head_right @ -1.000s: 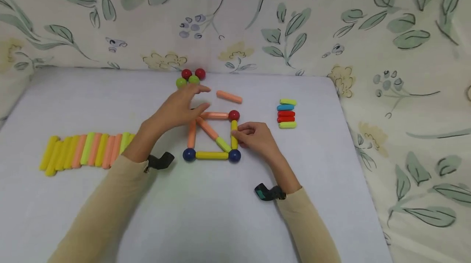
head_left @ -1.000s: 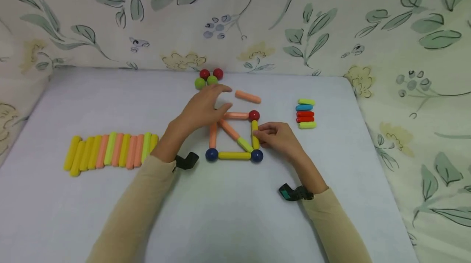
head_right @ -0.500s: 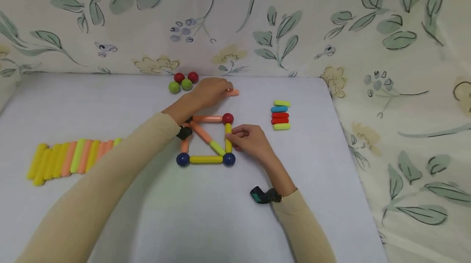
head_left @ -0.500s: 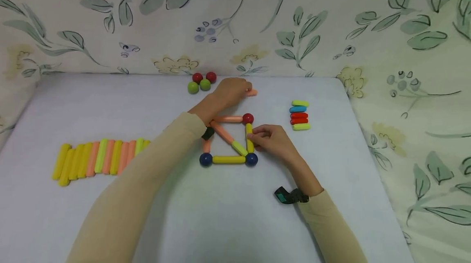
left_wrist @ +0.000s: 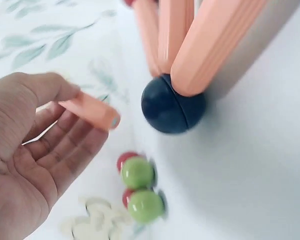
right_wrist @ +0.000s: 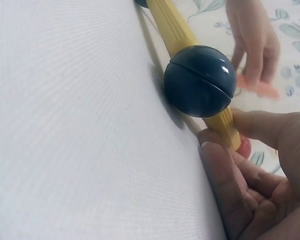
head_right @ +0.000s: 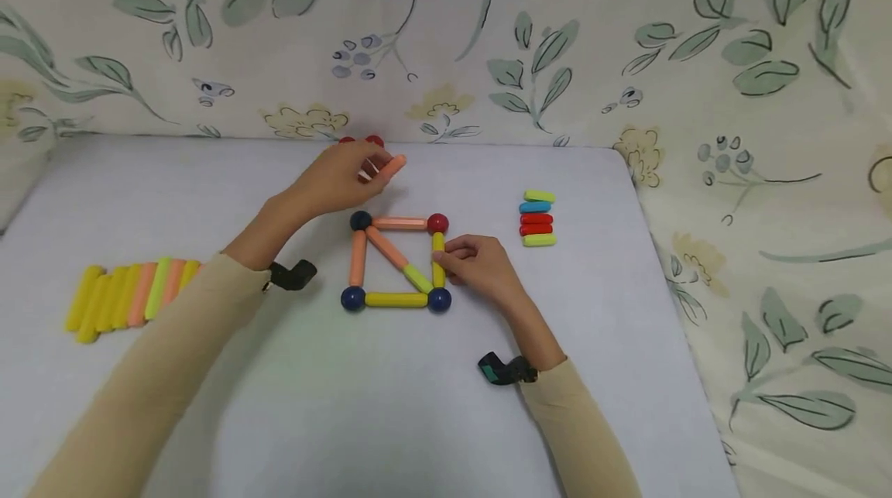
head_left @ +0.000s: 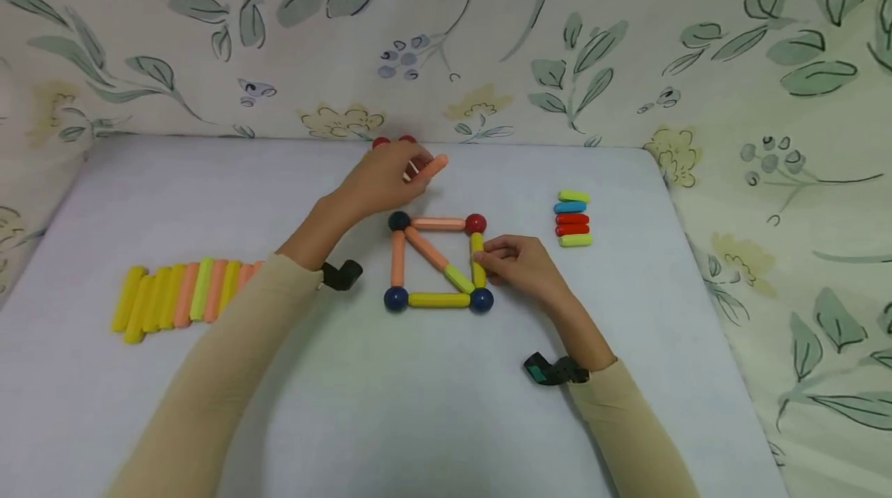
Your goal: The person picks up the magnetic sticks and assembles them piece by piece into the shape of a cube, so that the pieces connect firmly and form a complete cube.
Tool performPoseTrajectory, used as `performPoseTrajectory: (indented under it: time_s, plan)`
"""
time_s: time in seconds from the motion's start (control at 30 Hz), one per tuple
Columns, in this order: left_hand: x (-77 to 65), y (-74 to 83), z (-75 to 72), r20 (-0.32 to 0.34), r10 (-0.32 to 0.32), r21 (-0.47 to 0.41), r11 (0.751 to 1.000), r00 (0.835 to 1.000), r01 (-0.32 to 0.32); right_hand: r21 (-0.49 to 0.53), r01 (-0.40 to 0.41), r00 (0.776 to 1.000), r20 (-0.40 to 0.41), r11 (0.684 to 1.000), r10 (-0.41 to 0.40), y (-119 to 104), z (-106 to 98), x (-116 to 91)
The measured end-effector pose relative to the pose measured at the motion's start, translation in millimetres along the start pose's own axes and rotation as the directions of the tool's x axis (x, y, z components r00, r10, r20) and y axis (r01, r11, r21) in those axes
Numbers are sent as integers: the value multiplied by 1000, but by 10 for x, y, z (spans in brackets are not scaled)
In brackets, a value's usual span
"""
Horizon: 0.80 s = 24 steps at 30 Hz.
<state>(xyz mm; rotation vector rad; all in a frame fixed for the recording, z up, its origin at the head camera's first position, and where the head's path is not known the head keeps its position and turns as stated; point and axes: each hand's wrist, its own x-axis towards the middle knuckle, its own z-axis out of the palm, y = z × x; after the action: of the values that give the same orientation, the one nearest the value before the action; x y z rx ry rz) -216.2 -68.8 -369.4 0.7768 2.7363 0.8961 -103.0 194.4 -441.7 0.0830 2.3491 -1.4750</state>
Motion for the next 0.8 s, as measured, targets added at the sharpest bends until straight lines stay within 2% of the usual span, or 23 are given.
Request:
performPoseTrajectory:
  time_s: [0.2,0.37,0.6,0.8]
  plan:
    - [-417,-161,-40,-106,-90,-186,980,990,69,-26,-4,1000,-10,1000,3,50,-16,17]
    - [-610,-193,54,-191,-86,-310,950,978,23,-39,-3,1000,-18,999,3,65,-22,11]
    - [-687,-248,195,-257,-69,-408,912,964,-43,-39,13,1000,0,999,-13,39,13,0]
    - [-663,-258,194,-354,-59,-463,878,933,-120,-50,24,1000,-6,998,-24,23,-1,21]
